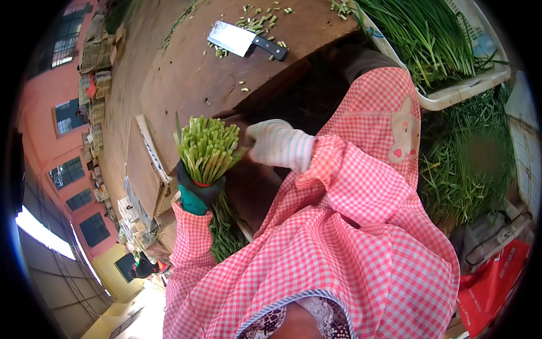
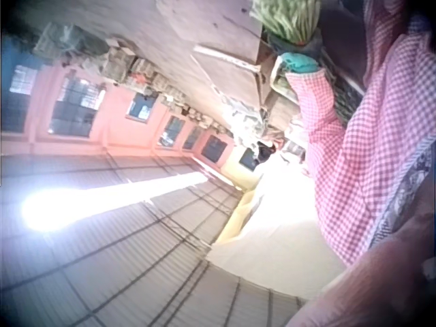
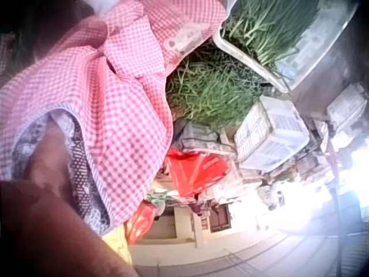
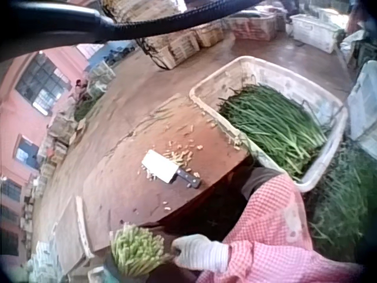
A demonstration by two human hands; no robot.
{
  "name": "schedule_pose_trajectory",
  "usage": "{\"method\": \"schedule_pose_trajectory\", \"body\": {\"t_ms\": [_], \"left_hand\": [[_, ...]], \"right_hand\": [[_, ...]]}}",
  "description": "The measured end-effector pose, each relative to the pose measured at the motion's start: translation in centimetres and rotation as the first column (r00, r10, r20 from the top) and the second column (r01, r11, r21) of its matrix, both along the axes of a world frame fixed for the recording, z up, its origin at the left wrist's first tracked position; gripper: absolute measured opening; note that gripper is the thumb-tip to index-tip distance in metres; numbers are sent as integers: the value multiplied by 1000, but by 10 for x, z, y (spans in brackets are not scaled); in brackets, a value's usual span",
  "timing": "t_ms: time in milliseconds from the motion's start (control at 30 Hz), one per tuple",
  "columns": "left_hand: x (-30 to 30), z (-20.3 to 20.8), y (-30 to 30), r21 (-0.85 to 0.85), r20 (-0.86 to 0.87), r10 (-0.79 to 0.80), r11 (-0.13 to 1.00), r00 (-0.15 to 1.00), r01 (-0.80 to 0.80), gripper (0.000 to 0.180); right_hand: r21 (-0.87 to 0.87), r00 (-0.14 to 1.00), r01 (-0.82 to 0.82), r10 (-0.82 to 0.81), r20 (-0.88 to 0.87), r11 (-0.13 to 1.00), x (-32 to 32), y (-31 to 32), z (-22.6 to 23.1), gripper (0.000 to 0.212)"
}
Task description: The person bundles bunches of green leaves with red ties, cuts the ends off with a large knife on a wooden surface, and organizes the trimmed bundles into crates.
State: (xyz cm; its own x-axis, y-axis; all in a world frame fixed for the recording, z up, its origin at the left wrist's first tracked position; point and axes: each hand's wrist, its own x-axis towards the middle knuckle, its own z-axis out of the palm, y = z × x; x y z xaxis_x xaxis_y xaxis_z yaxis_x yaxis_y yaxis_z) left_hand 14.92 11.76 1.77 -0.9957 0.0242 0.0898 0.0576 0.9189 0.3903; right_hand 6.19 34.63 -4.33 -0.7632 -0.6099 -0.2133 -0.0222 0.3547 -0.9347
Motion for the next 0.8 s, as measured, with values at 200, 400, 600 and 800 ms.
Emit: {"method": "schedule_pose_trajectory", "body": {"t_ms": [200, 400, 600, 800], "left_hand": [[0, 3, 4, -51, -4, -18, 999, 1000, 18, 81], [-8, 10, 18, -50, 27, -16, 999, 999, 18, 86], [-9, 16, 19, -115, 15, -35, 993, 999, 36, 81], [6, 17, -1, 31, 77, 68, 997, 995, -71, 81]], "right_hand": [[-236, 981, 196, -189, 51, 952, -14, 21, 23, 17], [-181, 838, -31, -73, -541, 983, -16, -16, 65, 25], [-68, 796, 50, -81, -600, 996, -15, -15, 59, 18], [37, 681, 587, -469, -563, 809, -72, 102, 53, 21]]}}
